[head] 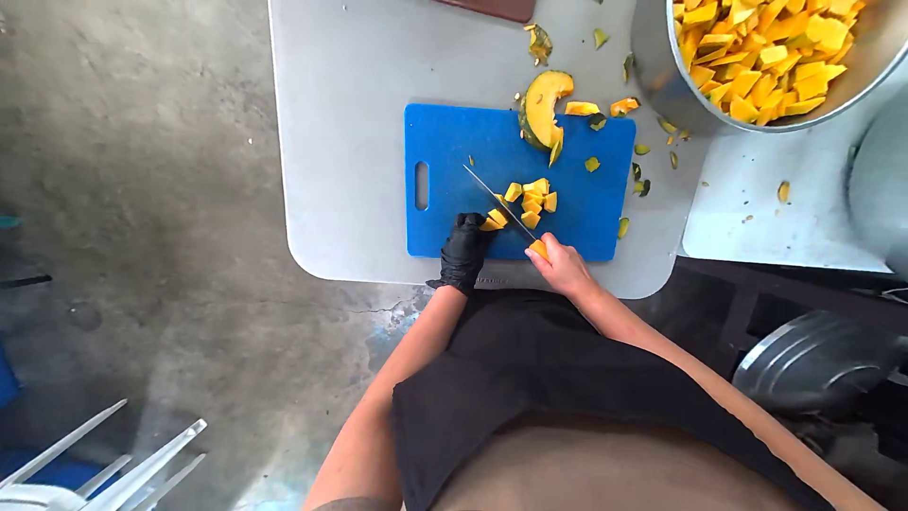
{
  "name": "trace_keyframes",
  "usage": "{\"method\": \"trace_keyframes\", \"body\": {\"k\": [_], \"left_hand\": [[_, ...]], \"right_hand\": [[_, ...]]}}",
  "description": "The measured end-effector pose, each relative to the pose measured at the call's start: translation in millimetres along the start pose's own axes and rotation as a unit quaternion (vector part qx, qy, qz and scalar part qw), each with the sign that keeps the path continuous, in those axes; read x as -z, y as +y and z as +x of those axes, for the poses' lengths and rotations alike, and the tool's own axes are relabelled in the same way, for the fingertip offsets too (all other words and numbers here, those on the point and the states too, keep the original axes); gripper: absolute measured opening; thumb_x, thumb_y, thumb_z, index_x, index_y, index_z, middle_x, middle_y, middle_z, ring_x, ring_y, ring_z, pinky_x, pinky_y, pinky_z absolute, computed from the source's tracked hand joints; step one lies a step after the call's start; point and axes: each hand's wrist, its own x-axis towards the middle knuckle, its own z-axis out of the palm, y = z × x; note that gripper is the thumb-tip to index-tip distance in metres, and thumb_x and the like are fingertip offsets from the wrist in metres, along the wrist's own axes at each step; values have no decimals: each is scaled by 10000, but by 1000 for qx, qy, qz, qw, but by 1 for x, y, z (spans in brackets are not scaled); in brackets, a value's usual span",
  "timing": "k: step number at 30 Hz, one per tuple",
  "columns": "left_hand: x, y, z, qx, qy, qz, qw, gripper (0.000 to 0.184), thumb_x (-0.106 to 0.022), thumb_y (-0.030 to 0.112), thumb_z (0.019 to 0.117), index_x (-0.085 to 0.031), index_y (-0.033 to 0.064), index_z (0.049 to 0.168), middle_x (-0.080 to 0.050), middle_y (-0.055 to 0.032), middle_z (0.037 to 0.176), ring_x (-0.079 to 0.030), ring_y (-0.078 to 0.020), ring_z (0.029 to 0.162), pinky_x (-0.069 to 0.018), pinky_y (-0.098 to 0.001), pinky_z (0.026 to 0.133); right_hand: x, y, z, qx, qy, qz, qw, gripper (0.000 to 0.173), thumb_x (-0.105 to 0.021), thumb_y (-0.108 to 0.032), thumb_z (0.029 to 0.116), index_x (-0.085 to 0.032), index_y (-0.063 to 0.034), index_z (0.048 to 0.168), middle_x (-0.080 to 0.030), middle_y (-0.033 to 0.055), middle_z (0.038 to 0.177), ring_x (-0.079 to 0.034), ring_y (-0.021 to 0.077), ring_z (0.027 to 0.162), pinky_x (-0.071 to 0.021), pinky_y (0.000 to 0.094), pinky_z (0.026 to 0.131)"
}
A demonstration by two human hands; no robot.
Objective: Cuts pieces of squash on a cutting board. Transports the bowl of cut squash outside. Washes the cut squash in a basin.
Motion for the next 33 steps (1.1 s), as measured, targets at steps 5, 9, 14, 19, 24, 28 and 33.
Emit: {"method": "trace_keyframes", "body": {"k": [5, 9, 14, 19, 24, 28, 33], "left_hand": [[0, 12, 23, -33, -70, 6, 997, 557, -771, 63, 865, -566, -48, 1371, -588, -308, 1302, -598, -477, 1190, -513, -591, 965], [9, 25, 26, -73, -63, -25, 995, 508, -724, 77, 904, -540, -53, 1359, -582, -285, 1327, -651, -422, 1106, -555, -545, 909], [29, 77, 30, -163, -99, 79, 979, 395, -718, 268, 947, -681, 86, 1295, -632, -236, 1305, -643, -433, 1150, -545, -597, 875], [27, 78, 68, -85, -254, 126, 955, 289, -666, 255, 992, -707, 41, 1183, -646, -228, 1225, -622, -416, 1157, -509, -604, 936], [22, 39, 83, -189, -176, 104, 960, 281, -623, 286, 1010, -734, 91, 1179, -660, -180, 1272, -604, -393, 1198, -489, -583, 968], [-7, 10, 67, -282, -125, 73, 948, 1036, -860, 565, 701, -470, 36, 1501, -360, -285, 1586, -336, -461, 1479, -295, -583, 1198], [-56, 39, 65, -240, -100, 216, 941, 897, -759, 705, 735, -465, 396, 1524, -259, -234, 1654, -206, -517, 1507, -145, -697, 1183]], "right_hand": [[4, 12, -23, -15, 128, -33, 991, 367, -570, -231, 1053, -579, 84, 1240, -686, 281, 941, -696, 467, 885, -536, 625, 776], [13, 10, -31, -82, 171, -67, 980, 332, -622, -148, 1003, -581, 74, 1246, -685, 294, 1072, -694, 476, 989, -533, 627, 825], [7, 11, -42, -65, 185, -92, 976, 326, -671, -87, 951, -593, 91, 1214, -667, 316, 1115, -686, 490, 1026, -546, 621, 823], [-5, 26, -65, -47, 215, -117, 968, 288, -670, -59, 927, -627, 63, 1184, -683, 300, 1109, -700, 478, 1002, -564, 599, 792], [-16, 65, -110, -104, 236, -72, 964, 333, -697, -90, 914, -627, 69, 1197, -693, 291, 1086, -707, 478, 952, -555, 640, 755], [-20, 93, -131, -162, 268, -5, 950, 358, -696, -91, 924, -609, 89, 1221, -693, 307, 1060, -695, 503, 937, -526, 678, 779], [3, 110, -122, -199, 231, 43, 951, 379, -676, -149, 965, -597, 74, 1260, -691, 299, 1073, -689, 478, 982, -520, 656, 845]]}}
